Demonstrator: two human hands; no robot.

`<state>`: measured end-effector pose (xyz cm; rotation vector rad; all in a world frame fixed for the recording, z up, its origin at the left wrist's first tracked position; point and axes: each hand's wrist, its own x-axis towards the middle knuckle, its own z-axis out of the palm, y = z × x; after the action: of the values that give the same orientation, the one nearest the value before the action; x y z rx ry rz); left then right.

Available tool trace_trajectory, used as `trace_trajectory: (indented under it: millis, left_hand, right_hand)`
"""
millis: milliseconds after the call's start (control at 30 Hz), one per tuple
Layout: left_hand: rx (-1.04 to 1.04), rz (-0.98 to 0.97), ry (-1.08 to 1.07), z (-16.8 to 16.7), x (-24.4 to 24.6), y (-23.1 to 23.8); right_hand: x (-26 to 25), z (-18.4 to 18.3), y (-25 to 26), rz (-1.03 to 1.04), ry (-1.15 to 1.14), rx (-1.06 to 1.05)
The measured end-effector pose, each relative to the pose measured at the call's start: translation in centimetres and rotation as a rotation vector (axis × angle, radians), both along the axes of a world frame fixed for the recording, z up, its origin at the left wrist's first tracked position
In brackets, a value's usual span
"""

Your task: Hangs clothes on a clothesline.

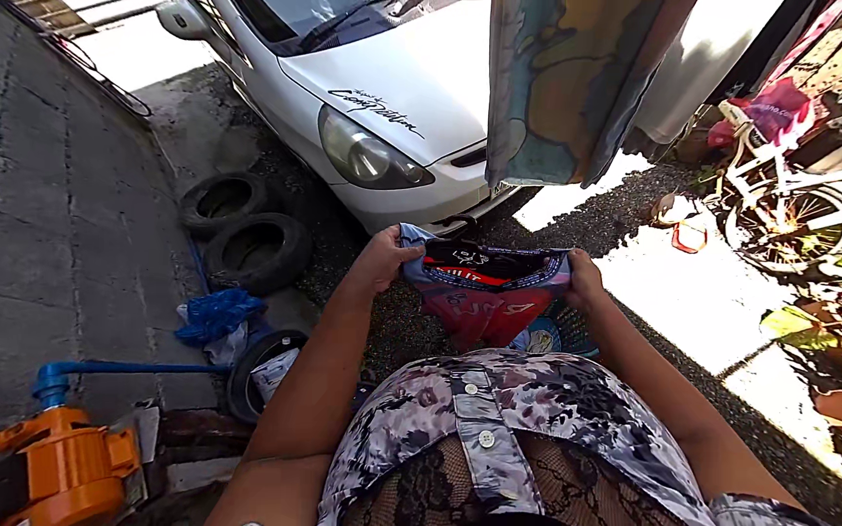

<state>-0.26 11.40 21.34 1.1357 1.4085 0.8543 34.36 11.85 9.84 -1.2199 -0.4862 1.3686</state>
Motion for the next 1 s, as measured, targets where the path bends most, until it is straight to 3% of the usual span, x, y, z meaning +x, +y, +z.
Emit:
trace_trajectory:
  millis: [100, 167, 300, 400, 500, 700, 767, 900, 1000]
  left_hand:
    - [0.001, 0.014, 0.009, -2.1, -0.5, 0.3]
    - [-0.022, 0.006, -0.035, -3.5, 0.1, 0.2]
    - [-0.074, -0.026, -0.236, -5.1, 1.4, 0.2]
    - [-0.066, -0.017, -0.375, -5.9, 0.9, 0.6]
    - [-0.059, -0.017, -0.461, -6.4, 0.2, 0.8]
    - [-0.055, -0.057, -0.478, -6.6, 0.4, 1.3]
    - [-0.04, -0.075, -0.475, -6.6, 0.5, 1.8]
    - [-0.012, -0.104, -0.463, -5.2, 1.2, 2.2]
    - [0.002, -0.091, -0.442, -3.7, 1.1, 2.7]
  right_hand:
    - [-0.5, 1.8, -0.1, 0.131, 0.072, 0.027]
    - [-1.4, 3.7, -0.4, 0.325, -0.039, 0.061]
    - [-1.9, 8.2, -0.4, 0.757, -0.836, 0.275]
    - [-1.8, 10.6, -0.5, 0.775, -1.224, 0.345]
    - [-1.3, 10.5, -0.4, 0.678, -1.394, 0.314]
    - [-0.3, 10.5, -0.4, 0.692, -1.709, 0.131]
    - [0.5, 10.8, -0.1, 0.694, -1.695, 0.191]
    - [-0.1, 9.3, 0.7, 0.937, -1.489, 0.42]
    - [-1.2, 7.5, 0.5, 0.891, -1.48, 0.497]
